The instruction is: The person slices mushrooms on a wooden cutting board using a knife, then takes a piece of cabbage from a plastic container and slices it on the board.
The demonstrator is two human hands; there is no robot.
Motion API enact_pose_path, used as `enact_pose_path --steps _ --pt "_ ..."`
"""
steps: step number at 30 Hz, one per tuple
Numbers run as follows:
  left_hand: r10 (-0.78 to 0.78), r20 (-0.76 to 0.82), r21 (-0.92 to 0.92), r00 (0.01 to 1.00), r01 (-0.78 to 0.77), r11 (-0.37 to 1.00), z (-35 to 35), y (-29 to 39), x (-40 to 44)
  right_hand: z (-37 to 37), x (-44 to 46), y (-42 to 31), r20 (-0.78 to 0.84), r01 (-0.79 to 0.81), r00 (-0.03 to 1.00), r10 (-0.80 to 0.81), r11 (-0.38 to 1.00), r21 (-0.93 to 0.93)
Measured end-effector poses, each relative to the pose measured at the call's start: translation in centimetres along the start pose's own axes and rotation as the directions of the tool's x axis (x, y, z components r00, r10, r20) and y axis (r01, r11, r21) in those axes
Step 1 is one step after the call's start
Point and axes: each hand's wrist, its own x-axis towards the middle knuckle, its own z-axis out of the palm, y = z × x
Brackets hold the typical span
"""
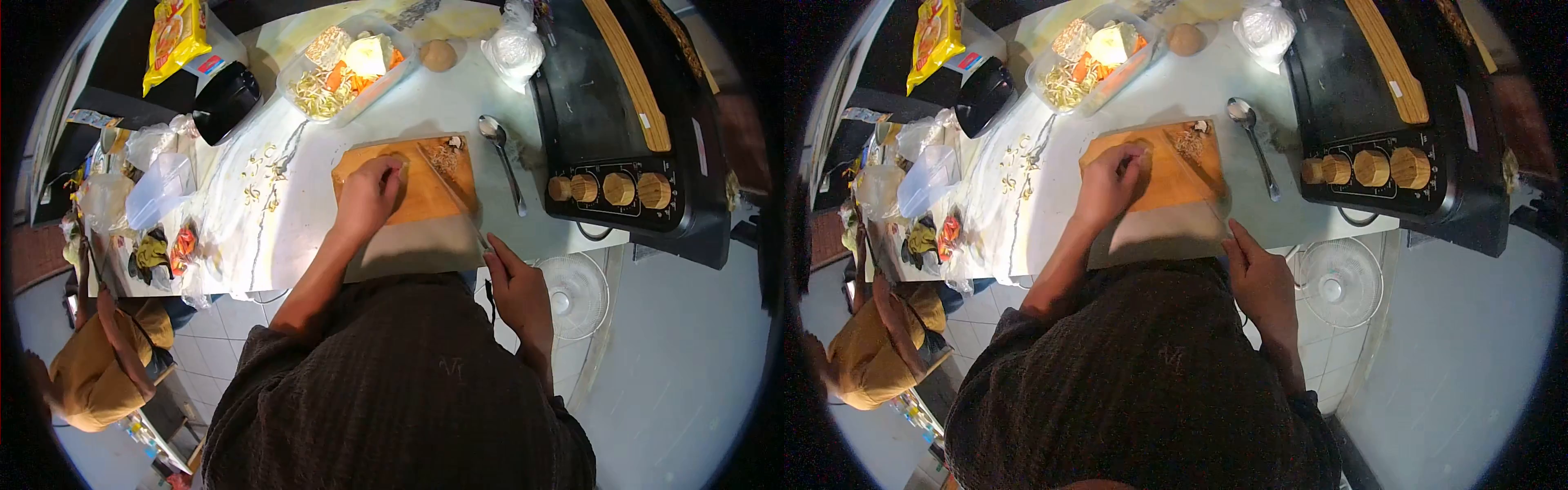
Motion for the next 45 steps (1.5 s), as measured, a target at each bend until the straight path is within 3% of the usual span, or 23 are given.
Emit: enact_pose_path --steps 3,5,14,31,34,37,39,45 --pt "0.042 0.062 0.062 0.997 -0.046 0.997 0.7 -0.1 0.1 0.3 0.0 0.2 0.033 0.006 0.999 -0.006 1.000 0.020" --pt "0.044 0.020 0.181 0.999 -0.047 0.982 0.6 0.2 0.0 0.5 -0.1 0.1 0.035 0.006 0.999 -0.006 1.000 0.014" --pt "0.049 0.035 0.254 0.998 -0.056 0.965 0.7 -0.2 -0.1 1.4 -0.1 -0.4 0.049 0.068 0.996 -0.069 0.997 0.026" --pt "0.045 0.012 0.231 0.999 -0.046 0.972 0.8 -0.4 0.0 1.5 0.6 -0.5 0.115 0.040 0.993 -0.041 0.999 0.010" --pt "0.058 0.005 0.224 0.998 -0.057 0.973 1.0 -0.7 -0.1 2.2 0.8 0.1 0.051 0.094 0.994 -0.094 0.996 0.006" --pt "0.083 -0.008 0.224 0.996 -0.079 0.971 1.1 -0.9 -0.2 2.3 1.0 -0.3 0.031 0.113 0.993 -0.112 0.993 -0.031" --pt "0.105 -0.006 0.228 0.994 -0.101 0.969 1.2 -0.8 -0.2 2.0 1.0 -1.0 0.074 0.138 0.989 -0.127 0.978 -0.159" --pt "0.136 -0.058 0.218 0.989 -0.120 0.969 0.6 -0.5 -0.2 1.2 0.5 -1.0 0.048 0.089 0.995 -0.082 0.983 -0.161"
